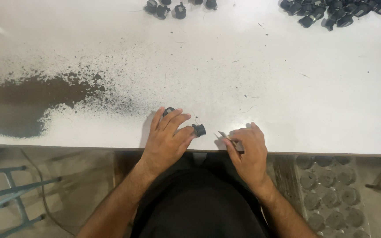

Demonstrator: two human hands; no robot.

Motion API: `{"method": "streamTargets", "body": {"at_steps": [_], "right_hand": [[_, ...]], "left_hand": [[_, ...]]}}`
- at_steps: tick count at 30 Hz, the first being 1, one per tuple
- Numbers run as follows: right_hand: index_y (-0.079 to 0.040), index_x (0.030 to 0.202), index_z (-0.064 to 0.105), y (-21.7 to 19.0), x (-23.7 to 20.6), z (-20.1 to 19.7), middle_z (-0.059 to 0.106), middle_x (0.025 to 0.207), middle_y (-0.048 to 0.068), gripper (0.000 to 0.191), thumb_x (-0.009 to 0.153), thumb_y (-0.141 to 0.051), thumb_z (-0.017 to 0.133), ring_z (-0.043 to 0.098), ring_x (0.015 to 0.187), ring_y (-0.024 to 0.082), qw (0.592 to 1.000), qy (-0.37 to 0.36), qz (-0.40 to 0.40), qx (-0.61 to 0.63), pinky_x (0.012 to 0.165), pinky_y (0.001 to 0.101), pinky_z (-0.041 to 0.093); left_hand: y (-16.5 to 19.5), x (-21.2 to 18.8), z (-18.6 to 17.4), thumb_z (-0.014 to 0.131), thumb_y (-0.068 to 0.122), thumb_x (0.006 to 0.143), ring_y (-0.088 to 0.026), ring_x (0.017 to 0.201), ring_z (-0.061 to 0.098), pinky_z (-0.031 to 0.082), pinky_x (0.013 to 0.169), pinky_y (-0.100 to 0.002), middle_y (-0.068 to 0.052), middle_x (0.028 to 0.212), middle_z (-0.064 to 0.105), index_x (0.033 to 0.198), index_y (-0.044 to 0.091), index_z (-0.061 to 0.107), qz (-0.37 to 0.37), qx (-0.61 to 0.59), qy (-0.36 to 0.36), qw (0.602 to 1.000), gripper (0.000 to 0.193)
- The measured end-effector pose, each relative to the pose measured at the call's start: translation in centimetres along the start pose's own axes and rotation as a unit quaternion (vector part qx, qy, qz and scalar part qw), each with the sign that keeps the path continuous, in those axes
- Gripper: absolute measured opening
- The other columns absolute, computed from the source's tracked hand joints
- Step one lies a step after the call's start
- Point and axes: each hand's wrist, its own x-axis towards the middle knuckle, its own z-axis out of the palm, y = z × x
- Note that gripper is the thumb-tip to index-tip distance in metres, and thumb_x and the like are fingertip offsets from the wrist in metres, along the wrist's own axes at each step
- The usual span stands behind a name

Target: The person sits at a white workbench and assembles small black plastic rotor-like components one at a time, fitting a metal center hub into each black plastic body by hand and using a small stick tool to work on each part. Finished assemblies are set aside on the table in a growing group while unassembled pieces remain in piles.

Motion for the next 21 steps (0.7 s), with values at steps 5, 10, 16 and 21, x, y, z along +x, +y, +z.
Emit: {"method": "streamTargets", "body": {"at_steps": [5,10,16,21], "right_hand": [[-0.005,0.106,0.061,-2.1,-0.4,2.3,0.069,0.104,0.012,0.021,0.092,-0.003,0.076,0.070,0.103,0.029,0.996,0.019,-0.032,0.083,0.119,0.0576,0.043],[-0.003,0.109,0.061,-3.5,-0.1,3.7,0.068,0.109,0.015,0.026,0.087,0.001,0.073,0.067,0.110,0.032,0.996,-0.009,-0.044,0.077,0.117,0.0592,0.040],[-0.003,0.109,0.062,-3.4,-0.2,4.6,0.068,0.108,0.014,0.029,0.085,0.000,0.078,0.066,0.109,0.032,0.998,0.003,-0.039,0.040,0.116,0.0581,0.041],[-0.004,0.109,0.062,-3.0,-0.2,4.9,0.069,0.110,0.014,0.030,0.084,0.000,0.079,0.068,0.112,0.031,0.998,-0.006,-0.040,0.038,0.118,0.0590,0.041]], "left_hand": [[0.1,-0.2,0.4,0.079,0.017,0.087,-0.026,0.135,0.051,0.027,0.123,-0.058,-0.005,0.131,0.063,0.102,0.014,0.075,-0.016,-0.014,0.027,0.999,0.015],[0.3,-0.5,0.8,0.079,0.019,0.089,-0.026,0.134,0.053,0.026,0.123,-0.059,-0.006,0.129,0.064,0.101,0.013,0.076,-0.035,-0.025,0.044,0.998,0.014],[0.3,-1.2,1.3,0.080,0.020,0.089,-0.025,0.133,0.054,0.025,0.124,-0.058,-0.005,0.128,0.065,0.105,0.014,0.078,-0.059,-0.031,0.051,0.996,0.017],[0.3,-1.3,1.9,0.082,0.022,0.091,-0.023,0.133,0.053,0.020,0.124,-0.057,-0.004,0.130,0.064,0.109,0.018,0.078,-0.045,-0.016,0.075,0.996,0.018]]}}
